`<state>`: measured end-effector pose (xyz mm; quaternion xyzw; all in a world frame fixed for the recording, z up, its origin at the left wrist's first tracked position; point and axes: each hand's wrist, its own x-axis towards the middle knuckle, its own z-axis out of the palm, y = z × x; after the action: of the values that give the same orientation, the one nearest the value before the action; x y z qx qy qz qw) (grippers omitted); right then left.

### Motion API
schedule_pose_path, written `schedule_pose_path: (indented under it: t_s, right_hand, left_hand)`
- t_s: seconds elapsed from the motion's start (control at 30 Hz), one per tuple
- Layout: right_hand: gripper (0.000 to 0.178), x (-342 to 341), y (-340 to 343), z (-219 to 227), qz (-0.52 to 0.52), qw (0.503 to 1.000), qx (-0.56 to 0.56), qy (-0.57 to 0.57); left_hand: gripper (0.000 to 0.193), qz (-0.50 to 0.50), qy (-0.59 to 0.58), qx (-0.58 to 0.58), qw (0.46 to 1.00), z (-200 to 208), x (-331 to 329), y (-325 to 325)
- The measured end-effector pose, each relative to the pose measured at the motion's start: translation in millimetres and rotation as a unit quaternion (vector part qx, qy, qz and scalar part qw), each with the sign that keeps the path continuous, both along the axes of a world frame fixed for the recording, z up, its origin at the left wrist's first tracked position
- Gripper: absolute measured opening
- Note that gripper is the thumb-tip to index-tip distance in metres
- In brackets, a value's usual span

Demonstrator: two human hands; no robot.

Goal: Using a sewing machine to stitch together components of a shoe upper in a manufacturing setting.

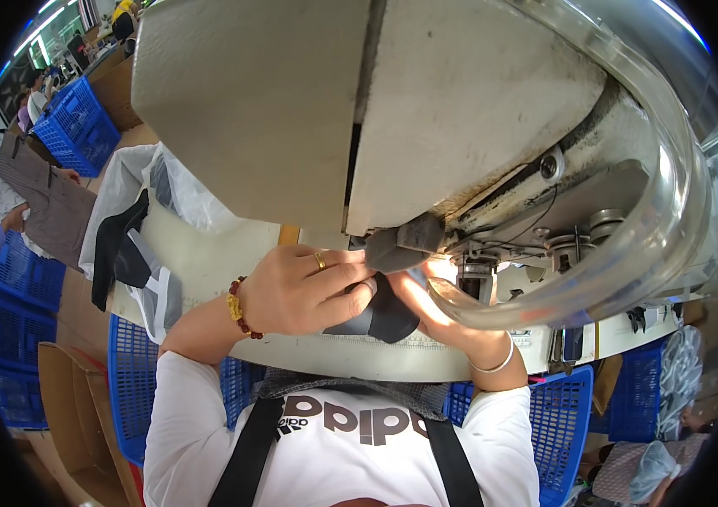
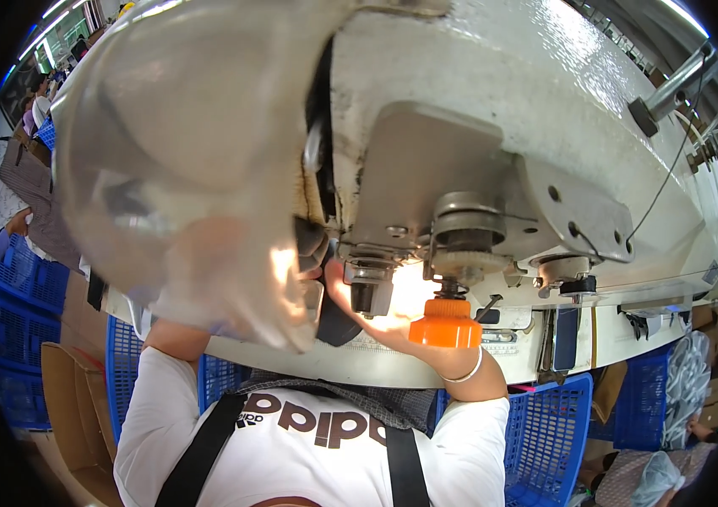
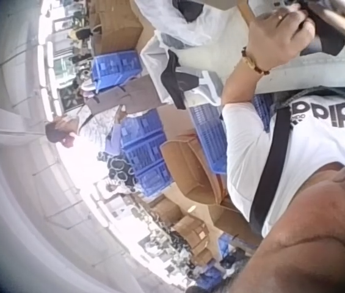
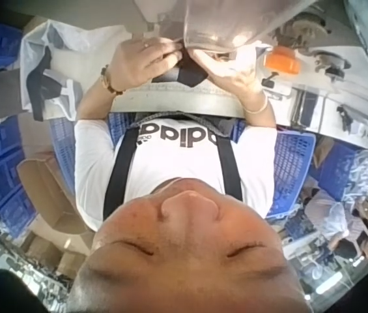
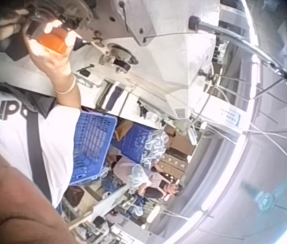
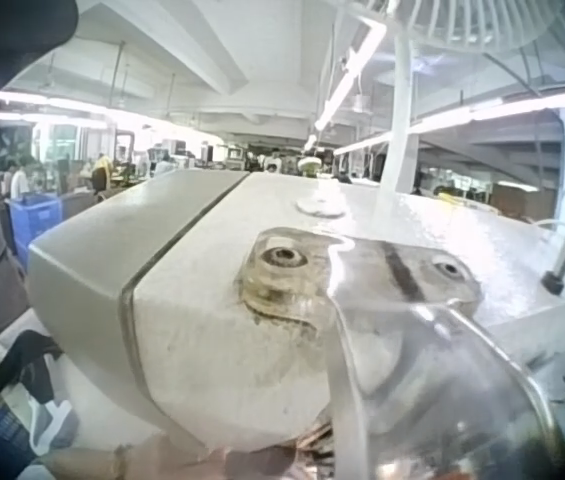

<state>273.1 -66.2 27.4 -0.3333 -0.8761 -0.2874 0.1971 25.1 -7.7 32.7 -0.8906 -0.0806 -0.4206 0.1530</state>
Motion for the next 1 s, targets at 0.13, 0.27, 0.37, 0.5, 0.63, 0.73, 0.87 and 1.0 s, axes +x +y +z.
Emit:
schedule_pose_path:
  t_s: [0.13,0.27,0.37,0.5,0.63,0.73,0.87,1.0]
  right_hand:
    - [0.027,17.3,-5.4,-12.1,0.016,0.994,-0.057,0.089]
    - [0.028,25.9,-0.9,-17.7,0.016,0.991,-0.068,0.11]
    - [0.028,28.0,1.7,-17.8,0.018,0.99,-0.074,0.117]
    - [0.028,29.7,3.7,-17.3,0.019,0.989,-0.083,0.123]
    - [0.028,31.0,7.3,-18.6,0.02,0.988,-0.09,0.125]
    - [0.029,31.4,11.2,-20.2,0.022,0.988,-0.092,0.124]
    - [0.029,32.1,18.3,-20.2,0.028,0.987,-0.093,0.126]
    - [0.03,28.9,26.3,-16.9,0.043,0.986,-0.099,0.129]
  left_hand:
    - [0.008,0.013,0.018,-0.001,1.0,5.5,-0.3,-5.9]
    - [0.008,0.006,0.016,-0.069,0.997,6.8,0.8,-6.8]
    - [0.009,0.009,-0.006,-0.079,0.997,5.2,1.2,-3.5]
    - [0.013,0.051,0.028,-0.031,0.998,2.4,-0.8,2.2]
    - [0.016,0.057,-0.017,-0.019,0.998,-7.7,1.1,8.5]
    - [0.016,0.07,-0.051,-0.072,0.994,-24.2,5.4,11.5]
    - [0.023,0.123,-0.061,-0.102,0.985,-50.5,10.7,20.5]
    - [0.025,0.103,-0.035,-0.029,0.994,-59.6,0.5,28.8]
